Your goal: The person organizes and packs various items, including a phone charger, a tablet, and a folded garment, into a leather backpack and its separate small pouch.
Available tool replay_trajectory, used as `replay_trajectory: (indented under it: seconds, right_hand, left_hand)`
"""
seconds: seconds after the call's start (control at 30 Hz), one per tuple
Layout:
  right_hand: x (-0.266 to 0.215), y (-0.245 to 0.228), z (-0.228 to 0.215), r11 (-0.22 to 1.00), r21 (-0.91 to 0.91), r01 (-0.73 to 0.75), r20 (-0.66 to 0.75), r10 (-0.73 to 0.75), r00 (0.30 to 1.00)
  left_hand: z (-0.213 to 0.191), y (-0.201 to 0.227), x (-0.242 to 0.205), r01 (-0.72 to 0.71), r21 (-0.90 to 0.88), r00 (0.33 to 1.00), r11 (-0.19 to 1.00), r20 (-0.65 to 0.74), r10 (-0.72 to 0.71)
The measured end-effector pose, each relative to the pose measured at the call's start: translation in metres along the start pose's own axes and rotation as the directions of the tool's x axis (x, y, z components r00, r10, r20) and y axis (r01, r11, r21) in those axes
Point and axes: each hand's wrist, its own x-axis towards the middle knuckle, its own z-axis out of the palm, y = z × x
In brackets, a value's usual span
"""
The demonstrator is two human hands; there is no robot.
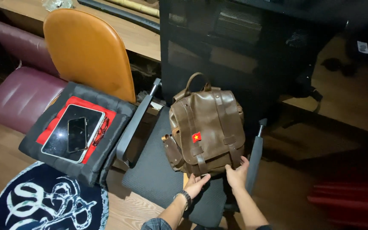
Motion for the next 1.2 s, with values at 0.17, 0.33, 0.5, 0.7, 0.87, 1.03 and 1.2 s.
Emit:
replay_trajectory:
  seconds: [0.17, 0.33, 0.5, 0.7, 0.87, 1.03, 1.2]
  right_hand:
    - [-0.001, 0.005, -0.001, 0.997, -0.047, -0.056, 0.072, 0.059, 0.996]
    - [0.016, 0.023, -0.005, 0.945, -0.317, 0.081, 0.168, -0.028, 0.985]
    - [-0.025, -0.019, -0.018, 0.763, -0.642, 0.074, 0.305, 0.165, 0.938]
    - [-0.046, -0.048, -0.057, 0.909, -0.033, -0.415, 0.515, 0.372, 0.773]
    - [-0.064, -0.060, -0.060, 0.909, 0.162, -0.385, 0.792, 0.113, 0.600]
    - [-0.099, -0.121, -0.070, 0.980, 0.195, -0.032, 0.797, -0.140, 0.587]
    - [-0.139, -0.202, -0.092, 0.920, 0.378, 0.105, 0.774, -0.377, 0.509]
  left_hand:
    - [0.007, 0.014, -0.013, 0.156, -0.002, 0.986, 0.988, -0.066, -0.156]
    - [0.014, 0.011, -0.021, 0.046, 0.320, 0.996, 0.946, -0.090, -0.018]
    - [0.024, -0.010, -0.007, -0.079, 0.220, 0.986, 0.972, 0.160, 0.044]
    - [0.023, 0.011, -0.039, -0.178, 0.491, 0.982, 0.853, 0.147, 0.120]
    - [0.025, 0.042, -0.078, -0.493, 0.654, 0.870, 0.574, 0.392, 0.299]
    - [-0.014, 0.084, -0.110, -0.594, 0.757, 0.798, 0.272, 0.513, 0.315]
    - [-0.073, 0.124, -0.089, -0.384, 0.770, 0.594, 0.510, -0.217, 0.775]
